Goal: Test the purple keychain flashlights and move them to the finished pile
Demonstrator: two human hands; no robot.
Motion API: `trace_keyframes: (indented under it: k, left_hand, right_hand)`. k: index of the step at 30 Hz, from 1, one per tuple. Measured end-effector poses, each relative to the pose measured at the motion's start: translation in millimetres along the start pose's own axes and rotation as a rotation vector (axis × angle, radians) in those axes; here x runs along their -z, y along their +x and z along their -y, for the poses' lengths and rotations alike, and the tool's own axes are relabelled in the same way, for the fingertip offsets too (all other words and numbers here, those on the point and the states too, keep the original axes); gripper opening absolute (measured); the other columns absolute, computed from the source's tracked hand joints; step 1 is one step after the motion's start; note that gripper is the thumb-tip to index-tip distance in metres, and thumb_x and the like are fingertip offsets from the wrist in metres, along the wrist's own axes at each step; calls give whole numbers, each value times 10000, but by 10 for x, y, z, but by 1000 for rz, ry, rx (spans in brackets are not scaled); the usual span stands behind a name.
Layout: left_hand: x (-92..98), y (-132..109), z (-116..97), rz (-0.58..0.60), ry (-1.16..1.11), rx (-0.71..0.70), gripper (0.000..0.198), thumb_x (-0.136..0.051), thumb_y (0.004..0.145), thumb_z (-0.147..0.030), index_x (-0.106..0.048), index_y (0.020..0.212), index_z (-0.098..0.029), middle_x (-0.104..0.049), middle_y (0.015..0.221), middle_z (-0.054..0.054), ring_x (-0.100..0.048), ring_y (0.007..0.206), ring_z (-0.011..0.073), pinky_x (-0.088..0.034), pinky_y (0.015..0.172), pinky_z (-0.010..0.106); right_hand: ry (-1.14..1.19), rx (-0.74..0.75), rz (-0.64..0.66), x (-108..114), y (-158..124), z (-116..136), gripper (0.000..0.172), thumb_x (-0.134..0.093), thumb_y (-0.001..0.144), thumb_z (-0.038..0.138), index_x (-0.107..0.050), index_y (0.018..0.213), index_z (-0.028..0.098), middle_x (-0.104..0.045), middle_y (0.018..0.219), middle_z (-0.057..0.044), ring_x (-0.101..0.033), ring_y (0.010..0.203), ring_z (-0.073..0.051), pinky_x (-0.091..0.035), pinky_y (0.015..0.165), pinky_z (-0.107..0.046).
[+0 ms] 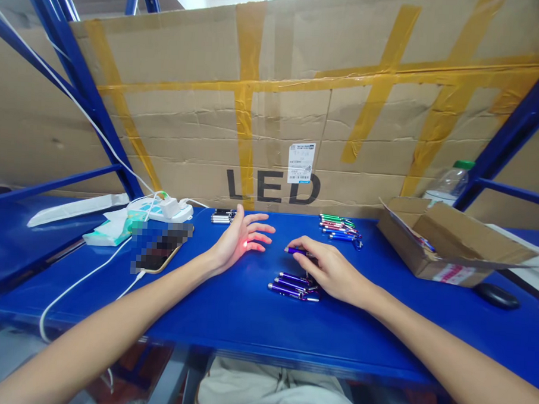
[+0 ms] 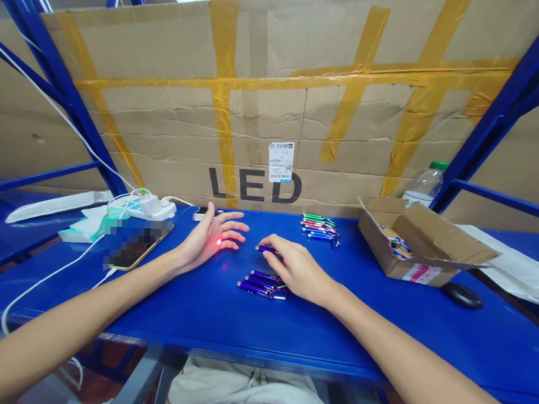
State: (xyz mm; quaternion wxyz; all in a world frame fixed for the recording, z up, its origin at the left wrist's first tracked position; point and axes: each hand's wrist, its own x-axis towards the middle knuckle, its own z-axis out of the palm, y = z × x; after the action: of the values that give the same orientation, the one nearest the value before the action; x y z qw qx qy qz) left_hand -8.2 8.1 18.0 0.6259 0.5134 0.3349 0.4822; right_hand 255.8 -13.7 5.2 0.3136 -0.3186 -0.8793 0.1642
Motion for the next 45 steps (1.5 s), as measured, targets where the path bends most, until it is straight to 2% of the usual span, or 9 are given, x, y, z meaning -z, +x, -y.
trace_keyframes:
  k: [9, 15, 23, 36, 45]
  left_hand:
    - [-5, -12, 0, 13, 17, -17, 813, -283, 1049, -799, -639, 1373, -144, -745, 1235, 193, -731, 973, 249, -595, 770, 314]
    - [-14, -9, -8, 2, 17, -4, 811, -299, 1045, -802, -629, 1372, -137, -745, 1223, 193, -729, 957, 245, -588, 757, 312]
    - [-26, -14, -12, -7, 19, 4, 814, -321, 1035, -812, -636, 1366, -138, -746, 1220, 197, -732, 949, 250, -583, 745, 312]
    - [-30, -30, -24, -4, 6, 15, 797, -323, 1047, -796, -653, 1355, -139, -755, 1203, 186, -736, 919, 234, -590, 736, 301]
    - [-18, -15, -7, 3, 5, 5, 814, -348, 1032, -810, -644, 1364, -128, -745, 1216, 203, -734, 925, 245, -583, 737, 312]
  right_hand:
    - [8, -39, -33, 2, 3, 41, 205, -475, 1132, 341, -575, 1277, 237, -756, 1115, -69, -724, 917, -216, -540, 835, -336]
    - [-45, -27, 37, -3, -19, 49, 207, -460, 1139, 360, -583, 1251, 237, -760, 1048, -53, -717, 854, -209, -524, 789, -327]
    - [-56, -15, 59, -10, -15, 48, 226, -473, 1135, 340, -618, 1278, 243, -784, 1105, -50, -745, 936, -218, -533, 832, -329]
    - [-42, -22, -60, 6, -7, 76, 256, -481, 1134, 368, -636, 1294, 242, -787, 1059, -52, -728, 802, -197, -540, 770, -318]
    - [-28, -3, 1, 8, -23, 99, 262, -480, 1128, 374, -654, 1254, 225, -805, 1041, -63, -753, 884, -216, -559, 799, -323]
